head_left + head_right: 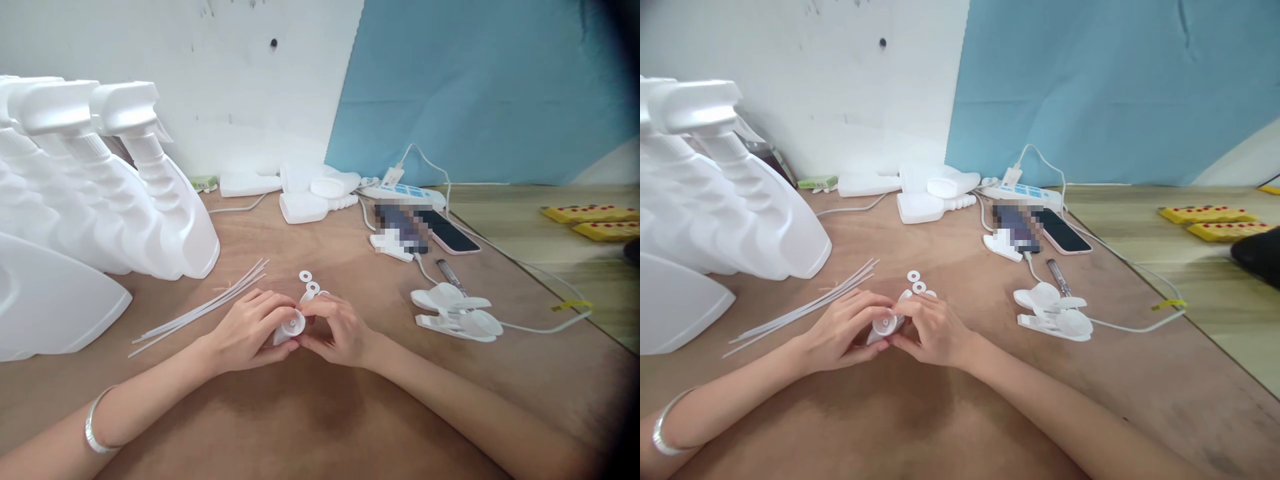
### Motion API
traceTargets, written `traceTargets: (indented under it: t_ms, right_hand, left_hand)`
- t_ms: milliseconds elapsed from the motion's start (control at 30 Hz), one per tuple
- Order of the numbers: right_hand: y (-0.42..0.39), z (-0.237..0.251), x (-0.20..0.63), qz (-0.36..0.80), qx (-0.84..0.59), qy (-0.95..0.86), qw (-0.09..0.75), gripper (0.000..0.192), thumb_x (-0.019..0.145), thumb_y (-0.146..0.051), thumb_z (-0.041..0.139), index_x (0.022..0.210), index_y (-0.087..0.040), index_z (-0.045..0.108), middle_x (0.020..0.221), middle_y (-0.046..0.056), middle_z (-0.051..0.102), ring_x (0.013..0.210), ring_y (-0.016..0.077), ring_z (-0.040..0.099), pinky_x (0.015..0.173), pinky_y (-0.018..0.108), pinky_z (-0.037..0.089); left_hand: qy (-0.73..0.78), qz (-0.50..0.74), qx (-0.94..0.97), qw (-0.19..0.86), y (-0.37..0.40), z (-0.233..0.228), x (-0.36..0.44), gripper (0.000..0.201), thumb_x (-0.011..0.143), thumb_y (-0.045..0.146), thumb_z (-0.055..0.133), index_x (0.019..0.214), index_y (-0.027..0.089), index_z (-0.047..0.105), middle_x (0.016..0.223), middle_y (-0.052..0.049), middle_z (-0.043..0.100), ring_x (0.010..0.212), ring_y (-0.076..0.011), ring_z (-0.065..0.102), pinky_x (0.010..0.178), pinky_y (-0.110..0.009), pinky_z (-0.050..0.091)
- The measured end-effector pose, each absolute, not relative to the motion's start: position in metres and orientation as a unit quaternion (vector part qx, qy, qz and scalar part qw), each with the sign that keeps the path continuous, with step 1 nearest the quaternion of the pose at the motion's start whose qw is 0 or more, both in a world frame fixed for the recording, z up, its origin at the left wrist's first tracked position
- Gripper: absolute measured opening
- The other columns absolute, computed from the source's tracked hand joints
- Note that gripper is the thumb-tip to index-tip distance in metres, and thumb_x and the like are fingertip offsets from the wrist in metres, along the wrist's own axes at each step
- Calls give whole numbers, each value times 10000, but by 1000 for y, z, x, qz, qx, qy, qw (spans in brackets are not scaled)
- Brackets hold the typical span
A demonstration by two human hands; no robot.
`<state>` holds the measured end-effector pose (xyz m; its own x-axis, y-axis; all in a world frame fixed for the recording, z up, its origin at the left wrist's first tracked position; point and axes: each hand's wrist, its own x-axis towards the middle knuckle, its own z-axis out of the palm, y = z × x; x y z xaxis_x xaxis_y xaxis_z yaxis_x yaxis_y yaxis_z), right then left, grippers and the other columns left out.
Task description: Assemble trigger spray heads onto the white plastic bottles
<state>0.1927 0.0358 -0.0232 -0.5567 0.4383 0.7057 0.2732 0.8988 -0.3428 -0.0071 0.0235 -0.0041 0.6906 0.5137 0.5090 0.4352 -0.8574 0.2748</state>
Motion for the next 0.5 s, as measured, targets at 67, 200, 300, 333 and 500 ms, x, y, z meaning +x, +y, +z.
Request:
traceTargets:
  t_ms: [67, 200, 300, 333, 500]
  right_hand:
    - [35, -21, 194, 113, -178, -880, 427, 332, 762, -248, 597, 1031, -189, 411, 798, 59, 622, 653, 146, 580, 615, 297, 478]
    - [32, -18, 199, 189, -139, -837, 494, 280, 815, -225, 495, 1079, -203, 406, 950, 95, 609, 816, 176, 596, 683, 337, 486]
    - [34, -17, 200, 263, -264, -725, 579, 144, 870, -191, 398, 998, -227, 454, 931, 58, 601, 834, 155, 586, 701, 322, 480]
    - [36, -16, 199, 287, -315, -689, 586, 110, 881, -203, 395, 952, -226, 475, 890, 43, 605, 806, 146, 586, 684, 303, 480]
    - [57, -16, 190, 312, -435, -697, 476, 96, 854, -280, 495, 852, -212, 563, 779, 16, 638, 673, 130, 576, 586, 259, 465]
  left_hand:
    - [257, 292, 919, 67, 22, -4, -6, 224, 803, 309, 517, 971, 167, 474, 976, -84, 590, 784, -165, 542, 681, -290, 415]
    - [236, 282, 927, 72, 19, -5, -4, 200, 800, 293, 508, 948, 163, 473, 944, -82, 588, 787, -165, 542, 679, -287, 410]
    - [219, 269, 934, 82, 18, -4, -3, 189, 791, 268, 497, 949, 167, 465, 956, -76, 590, 789, -159, 547, 682, -283, 405]
    - [212, 263, 937, 91, 18, -4, -3, 209, 781, 282, 505, 952, 169, 465, 977, -77, 587, 800, -160, 549, 688, -282, 406]
    - [191, 216, 949, 130, 18, -3, -3, 329, 737, 340, 548, 1006, 175, 458, 1133, -87, 540, 894, -173, 552, 775, -295, 416]
